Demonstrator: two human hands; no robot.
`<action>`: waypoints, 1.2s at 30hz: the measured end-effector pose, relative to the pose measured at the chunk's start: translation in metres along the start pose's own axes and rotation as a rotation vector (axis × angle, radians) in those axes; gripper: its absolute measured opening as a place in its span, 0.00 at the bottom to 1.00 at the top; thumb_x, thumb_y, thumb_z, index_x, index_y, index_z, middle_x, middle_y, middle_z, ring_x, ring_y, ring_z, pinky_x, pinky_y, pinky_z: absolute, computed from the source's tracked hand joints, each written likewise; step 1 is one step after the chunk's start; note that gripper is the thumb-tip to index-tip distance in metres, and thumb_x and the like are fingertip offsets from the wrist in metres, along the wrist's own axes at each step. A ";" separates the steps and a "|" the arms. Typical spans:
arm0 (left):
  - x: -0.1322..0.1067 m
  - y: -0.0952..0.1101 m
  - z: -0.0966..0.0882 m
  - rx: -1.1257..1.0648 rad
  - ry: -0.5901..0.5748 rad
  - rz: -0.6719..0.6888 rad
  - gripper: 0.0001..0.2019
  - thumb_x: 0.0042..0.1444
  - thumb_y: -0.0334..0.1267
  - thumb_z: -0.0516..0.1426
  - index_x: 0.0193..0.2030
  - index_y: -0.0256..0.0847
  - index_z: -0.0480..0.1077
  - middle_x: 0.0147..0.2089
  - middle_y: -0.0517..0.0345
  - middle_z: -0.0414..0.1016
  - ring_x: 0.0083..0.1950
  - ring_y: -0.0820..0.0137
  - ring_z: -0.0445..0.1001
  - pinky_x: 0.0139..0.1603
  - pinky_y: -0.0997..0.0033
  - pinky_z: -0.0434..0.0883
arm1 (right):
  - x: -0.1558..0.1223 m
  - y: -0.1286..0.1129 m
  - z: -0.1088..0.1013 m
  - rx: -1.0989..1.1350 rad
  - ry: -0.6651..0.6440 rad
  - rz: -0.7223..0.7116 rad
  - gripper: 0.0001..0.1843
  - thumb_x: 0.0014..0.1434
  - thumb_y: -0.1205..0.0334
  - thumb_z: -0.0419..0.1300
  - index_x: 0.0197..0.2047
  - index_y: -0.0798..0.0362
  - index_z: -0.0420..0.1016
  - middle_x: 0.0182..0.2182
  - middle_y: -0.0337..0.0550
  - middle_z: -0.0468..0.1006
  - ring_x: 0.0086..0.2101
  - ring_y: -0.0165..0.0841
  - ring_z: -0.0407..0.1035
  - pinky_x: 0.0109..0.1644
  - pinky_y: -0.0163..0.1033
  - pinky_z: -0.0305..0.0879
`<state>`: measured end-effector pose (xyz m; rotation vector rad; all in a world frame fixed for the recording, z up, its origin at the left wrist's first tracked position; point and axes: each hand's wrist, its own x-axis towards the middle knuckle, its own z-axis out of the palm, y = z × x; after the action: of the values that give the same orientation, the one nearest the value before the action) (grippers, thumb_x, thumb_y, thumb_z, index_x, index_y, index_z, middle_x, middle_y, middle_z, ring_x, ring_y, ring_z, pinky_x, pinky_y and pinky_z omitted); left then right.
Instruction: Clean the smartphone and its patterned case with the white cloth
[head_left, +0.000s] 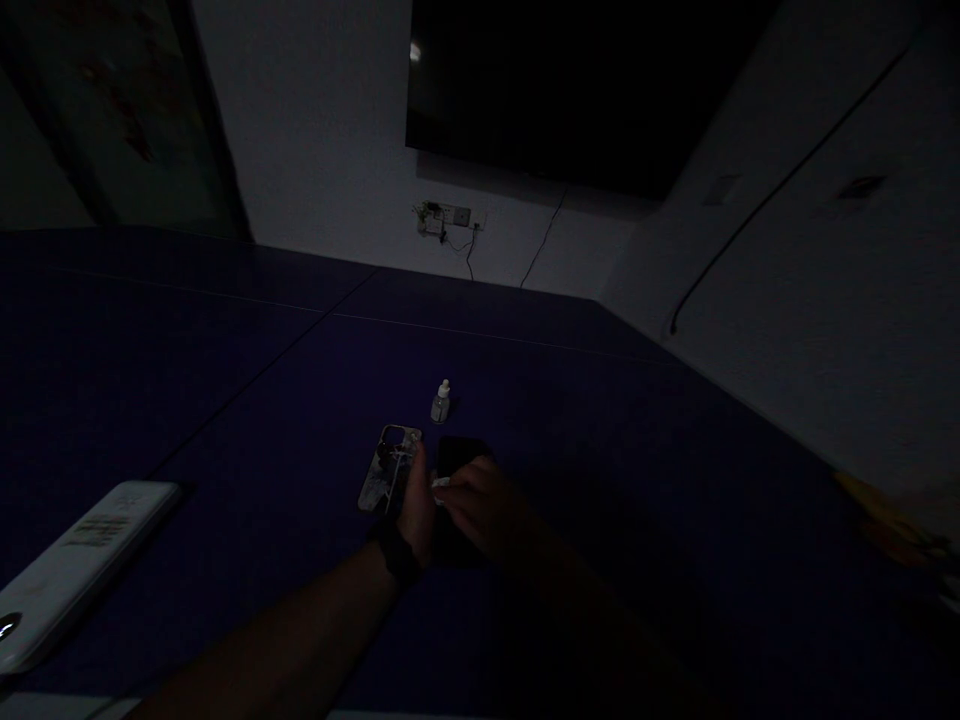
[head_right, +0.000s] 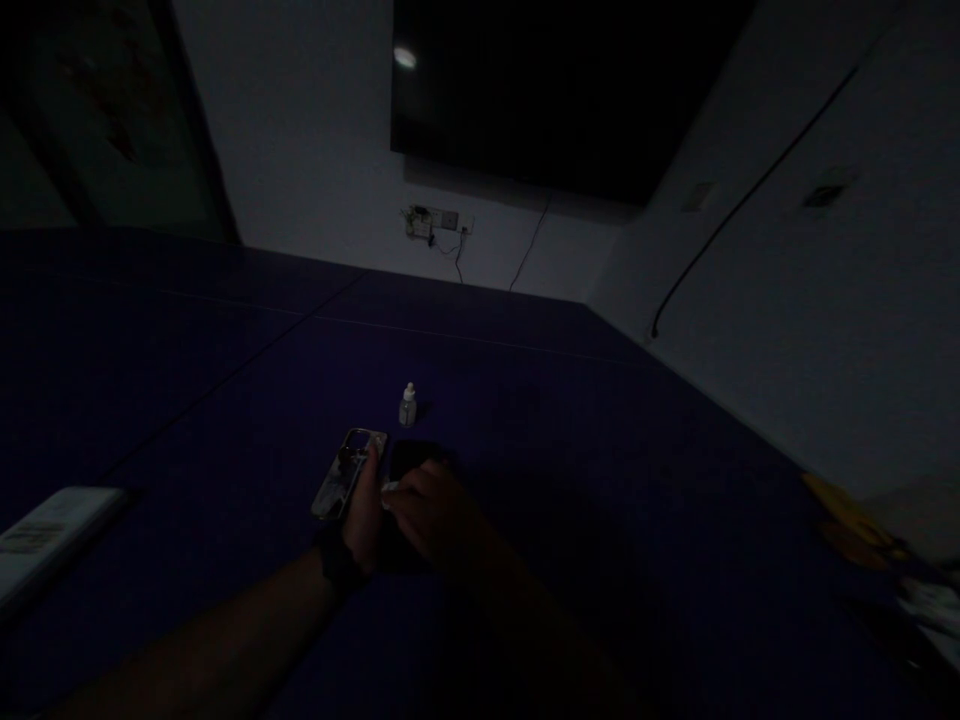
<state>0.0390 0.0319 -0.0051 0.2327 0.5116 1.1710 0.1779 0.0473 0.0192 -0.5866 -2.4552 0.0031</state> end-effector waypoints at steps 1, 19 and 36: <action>0.001 0.000 0.000 0.013 0.023 0.013 0.29 0.59 0.63 0.55 0.39 0.34 0.76 0.30 0.51 0.79 0.39 0.58 0.80 0.42 0.64 0.72 | -0.002 0.001 -0.001 0.019 0.003 -0.037 0.09 0.63 0.71 0.61 0.45 0.52 0.78 0.36 0.44 0.77 0.37 0.36 0.67 0.40 0.41 0.66; 0.000 0.001 0.006 0.066 -0.029 -0.039 0.32 0.57 0.69 0.52 0.30 0.37 0.75 0.30 0.49 0.79 0.41 0.55 0.80 0.44 0.61 0.74 | -0.009 0.010 -0.009 0.073 0.018 -0.020 0.08 0.60 0.72 0.63 0.42 0.51 0.78 0.33 0.42 0.76 0.36 0.35 0.67 0.40 0.41 0.66; -0.001 0.004 0.007 0.010 -0.151 -0.097 0.37 0.63 0.65 0.45 0.52 0.31 0.76 0.40 0.43 0.82 0.39 0.57 0.81 0.44 0.60 0.75 | -0.020 0.021 -0.025 0.025 0.108 0.061 0.07 0.66 0.67 0.59 0.46 0.52 0.77 0.37 0.46 0.77 0.37 0.36 0.68 0.41 0.41 0.68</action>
<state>0.0386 0.0330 0.0026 0.2992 0.3916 1.0478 0.2153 0.0544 0.0255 -0.6335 -2.3290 0.0260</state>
